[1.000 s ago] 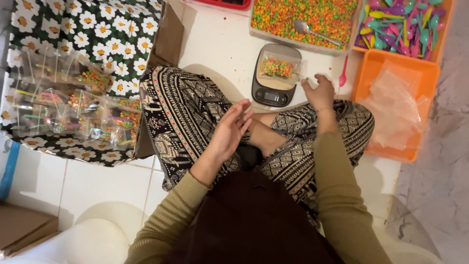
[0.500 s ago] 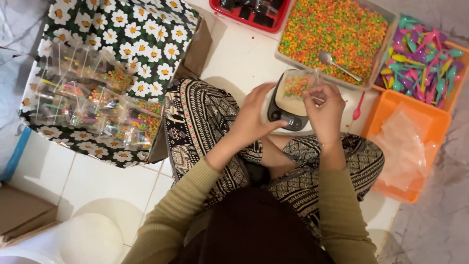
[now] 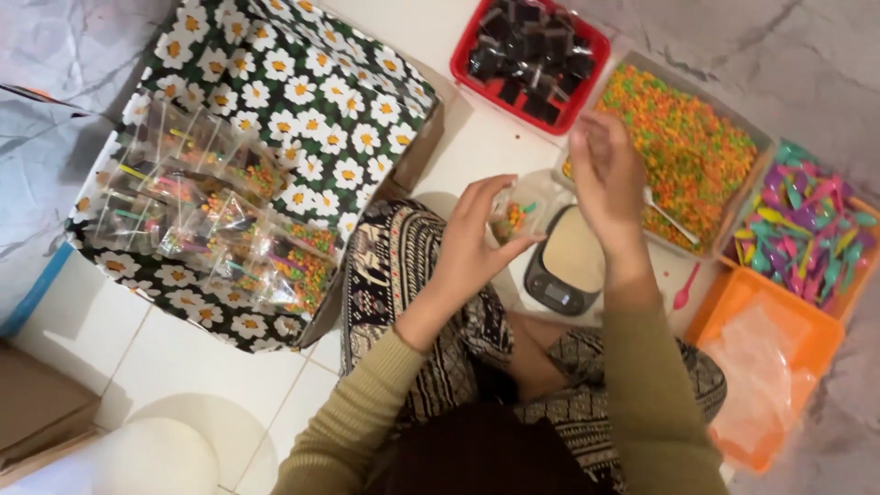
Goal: Scooping small colorful candies into plastic bags, weighing them on a digital scale, and sealing the bags for distribution.
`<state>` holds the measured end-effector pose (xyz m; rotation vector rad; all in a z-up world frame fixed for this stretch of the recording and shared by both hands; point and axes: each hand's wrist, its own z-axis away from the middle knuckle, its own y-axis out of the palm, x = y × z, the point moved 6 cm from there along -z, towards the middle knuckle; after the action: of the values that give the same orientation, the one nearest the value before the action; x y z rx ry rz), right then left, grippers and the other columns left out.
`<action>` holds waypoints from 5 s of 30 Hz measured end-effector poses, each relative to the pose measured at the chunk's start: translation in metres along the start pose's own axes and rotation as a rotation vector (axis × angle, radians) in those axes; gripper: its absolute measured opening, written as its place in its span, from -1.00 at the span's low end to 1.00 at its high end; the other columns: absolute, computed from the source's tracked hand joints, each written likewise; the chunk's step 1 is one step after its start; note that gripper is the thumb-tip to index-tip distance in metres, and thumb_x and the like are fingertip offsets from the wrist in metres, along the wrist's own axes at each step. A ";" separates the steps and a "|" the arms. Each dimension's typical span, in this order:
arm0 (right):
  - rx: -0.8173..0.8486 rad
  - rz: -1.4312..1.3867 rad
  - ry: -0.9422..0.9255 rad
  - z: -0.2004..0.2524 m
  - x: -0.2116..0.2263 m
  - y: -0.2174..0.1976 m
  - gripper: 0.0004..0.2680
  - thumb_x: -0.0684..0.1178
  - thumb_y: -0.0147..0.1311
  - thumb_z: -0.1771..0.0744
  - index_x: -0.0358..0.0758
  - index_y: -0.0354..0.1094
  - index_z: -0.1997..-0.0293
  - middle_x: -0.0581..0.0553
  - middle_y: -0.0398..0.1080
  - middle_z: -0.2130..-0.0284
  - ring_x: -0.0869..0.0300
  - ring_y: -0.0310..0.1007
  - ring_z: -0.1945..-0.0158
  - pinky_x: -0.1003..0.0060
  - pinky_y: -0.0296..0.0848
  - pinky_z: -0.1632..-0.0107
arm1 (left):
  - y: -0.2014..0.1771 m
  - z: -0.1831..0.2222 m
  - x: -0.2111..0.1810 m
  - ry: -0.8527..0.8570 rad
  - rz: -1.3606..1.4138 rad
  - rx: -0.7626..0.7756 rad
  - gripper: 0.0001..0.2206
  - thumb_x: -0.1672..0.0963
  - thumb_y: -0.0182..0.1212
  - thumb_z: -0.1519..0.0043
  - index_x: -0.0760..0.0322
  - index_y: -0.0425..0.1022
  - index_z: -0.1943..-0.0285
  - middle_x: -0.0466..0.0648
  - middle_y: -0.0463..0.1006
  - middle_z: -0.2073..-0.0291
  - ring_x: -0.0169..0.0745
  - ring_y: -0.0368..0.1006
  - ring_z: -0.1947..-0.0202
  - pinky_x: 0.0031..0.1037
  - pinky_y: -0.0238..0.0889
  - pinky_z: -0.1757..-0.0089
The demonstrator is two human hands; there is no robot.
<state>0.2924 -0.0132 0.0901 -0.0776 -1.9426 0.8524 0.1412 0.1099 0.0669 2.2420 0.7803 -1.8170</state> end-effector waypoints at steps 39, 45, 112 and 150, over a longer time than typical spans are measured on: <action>-0.207 -0.392 0.260 -0.023 -0.096 0.022 -0.74 -0.12 0.26 -0.41 -0.27 0.33 -0.22 -0.08 0.47 0.34 0.30 0.43 0.45 0.50 0.43 0.35 | -0.014 0.059 -0.064 -0.065 0.153 0.070 -0.32 0.24 0.48 0.00 0.55 0.28 -0.33 0.38 0.37 -0.12 0.55 0.36 -0.16 0.24 0.29 -0.11; -0.282 -0.328 0.191 0.110 0.081 -0.049 -0.68 -0.23 0.32 -0.35 -0.20 0.40 -0.24 0.01 0.39 0.39 0.39 0.41 0.24 0.48 0.49 0.02 | 0.000 0.072 -0.052 0.023 -0.029 0.033 -0.32 0.17 0.51 -0.04 0.43 0.29 -0.36 0.26 0.36 -0.13 0.48 0.37 -0.17 0.24 0.28 -0.11; -0.212 -0.281 -0.100 0.288 0.160 -0.136 -0.86 -0.39 0.17 -0.31 -0.52 0.44 0.05 -0.35 0.56 0.18 -0.07 0.64 0.09 0.08 0.63 0.00 | 0.023 0.169 -0.179 0.110 0.591 0.161 -0.89 0.27 0.31 -0.25 0.42 0.60 0.08 0.09 0.71 0.22 -0.19 0.61 0.08 -0.40 0.42 0.02; -0.215 -0.173 -0.335 0.288 0.170 -0.132 -0.88 -0.45 0.20 -0.28 -0.54 0.51 0.15 -0.29 0.50 0.41 0.02 0.53 0.32 0.10 0.54 0.13 | 0.014 0.168 -0.158 0.060 0.652 0.310 -0.82 0.25 0.42 -0.16 0.32 0.66 0.07 0.08 0.71 0.26 -0.23 0.60 0.20 -0.35 0.45 0.12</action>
<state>0.0115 -0.1984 0.2167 0.1125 -2.3118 0.5659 -0.0182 -0.0213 0.1704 2.3400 -0.2443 -1.6149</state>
